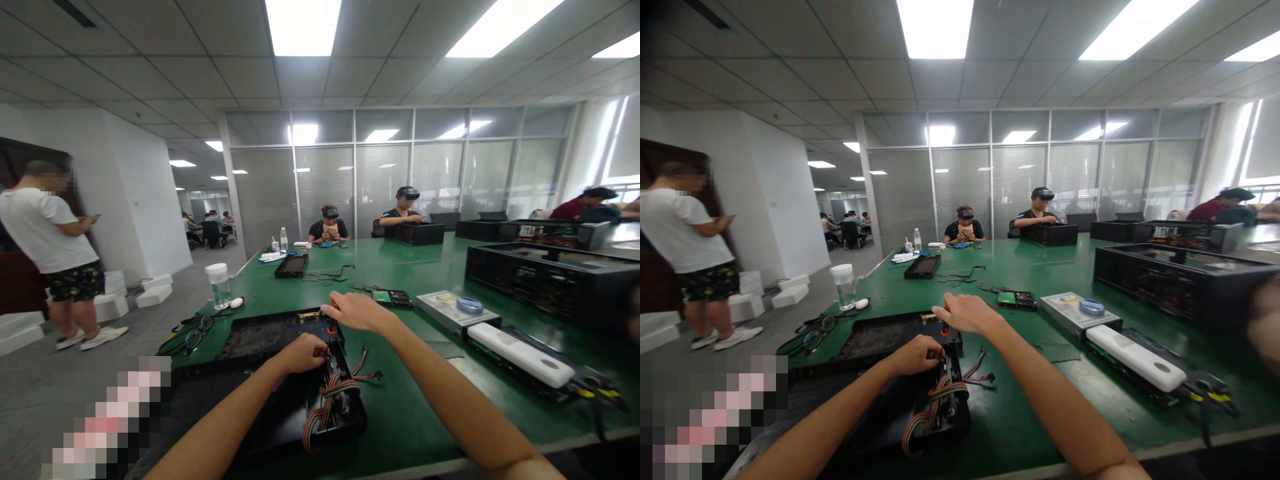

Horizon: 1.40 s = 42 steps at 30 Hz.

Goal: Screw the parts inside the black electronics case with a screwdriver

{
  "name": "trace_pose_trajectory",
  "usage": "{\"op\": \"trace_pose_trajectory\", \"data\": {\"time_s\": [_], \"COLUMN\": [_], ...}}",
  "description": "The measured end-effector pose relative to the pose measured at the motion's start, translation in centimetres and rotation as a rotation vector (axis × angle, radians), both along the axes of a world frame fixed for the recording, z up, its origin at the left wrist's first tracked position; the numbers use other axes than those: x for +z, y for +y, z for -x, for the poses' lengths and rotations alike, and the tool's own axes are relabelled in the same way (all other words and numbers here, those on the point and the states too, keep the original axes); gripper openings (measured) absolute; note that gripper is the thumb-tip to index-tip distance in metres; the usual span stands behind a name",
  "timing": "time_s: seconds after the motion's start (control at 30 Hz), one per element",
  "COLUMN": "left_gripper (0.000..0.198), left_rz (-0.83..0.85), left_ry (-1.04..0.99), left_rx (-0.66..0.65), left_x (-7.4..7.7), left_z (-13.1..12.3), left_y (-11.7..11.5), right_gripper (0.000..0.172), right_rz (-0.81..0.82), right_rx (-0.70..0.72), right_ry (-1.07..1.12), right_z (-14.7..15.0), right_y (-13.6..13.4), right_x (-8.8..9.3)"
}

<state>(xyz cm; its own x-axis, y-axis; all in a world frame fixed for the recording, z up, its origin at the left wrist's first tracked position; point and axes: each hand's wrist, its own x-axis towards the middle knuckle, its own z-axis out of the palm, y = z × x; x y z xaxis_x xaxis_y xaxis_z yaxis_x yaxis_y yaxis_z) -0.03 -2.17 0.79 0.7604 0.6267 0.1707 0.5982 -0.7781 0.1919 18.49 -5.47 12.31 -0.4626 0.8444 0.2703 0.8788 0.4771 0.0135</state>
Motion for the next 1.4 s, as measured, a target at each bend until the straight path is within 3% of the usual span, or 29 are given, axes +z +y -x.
{"op": "trace_pose_trajectory", "data": {"time_s": [0.13,0.27,0.37,0.5,0.6,0.73,0.87,1.0,1.07,1.2,1.3,1.37,1.4], "left_gripper": [0.019,0.019,0.019,0.016,0.014,0.013,0.011,0.007,0.004,0.022,0.033,0.033,0.031], "left_rz": [-0.014,-0.041,-0.068,-0.113,-0.158,-0.162,0.159,0.598,0.686,0.496,0.316,0.212,0.152], "left_ry": [0.013,0.015,0.004,0.001,0.003,-0.015,0.133,0.389,0.443,0.412,0.301,0.245,0.236], "left_rx": [-0.003,0.009,-0.008,-0.029,-0.044,-0.013,0.073,0.297,0.357,0.359,0.334,0.331,0.339], "left_x": [0.2,0.3,0.2,0.1,0.7,3.0,5.2,4.5,3.8,4.5,6.0,6.6,6.7], "left_z": [0.2,0.3,0.4,0.5,0.5,1.3,3.4,5.0,5.2,5.0,5.1,5.7,6.2], "left_y": [-0.3,-0.7,-0.8,-1.0,-1.2,-1.1,-0.6,-0.1,0.2,0.4,0.3,0.2,0.2], "right_gripper": [0.053,0.053,0.046,0.036,0.027,0.013,0.012,0.023,0.023,0.032,0.031,0.024,0.020], "right_rz": [-0.038,-0.096,0.048,0.399,0.579,0.678,0.716,0.692,0.621,0.360,0.117,0.044,0.002], "right_rx": [0.023,0.070,0.149,0.100,0.159,0.229,0.297,0.333,0.272,0.246,0.493,0.673,0.673], "right_ry": [0.002,0.211,0.635,1.519,2.000,2.174,2.072,1.923,1.836,1.347,0.788,0.376,0.218], "right_z": [-0.1,-3.0,-6.7,-10.3,-11.1,-10.6,-9.4,-8.0,-7.5,-6.5,-5.3,-4.3,-3.8], "right_y": [-0.4,0.1,2.2,5.6,7.0,6.8,5.2,3.6,3.1,1.5,-1.9,-5.0,-6.6], "right_x": [-0.5,-3.9,-8.1,-11.8,-12.2,-11.6,-10.9,-10.7,-10.7,-10.0,-9.5,-9.7,-10.1]}}
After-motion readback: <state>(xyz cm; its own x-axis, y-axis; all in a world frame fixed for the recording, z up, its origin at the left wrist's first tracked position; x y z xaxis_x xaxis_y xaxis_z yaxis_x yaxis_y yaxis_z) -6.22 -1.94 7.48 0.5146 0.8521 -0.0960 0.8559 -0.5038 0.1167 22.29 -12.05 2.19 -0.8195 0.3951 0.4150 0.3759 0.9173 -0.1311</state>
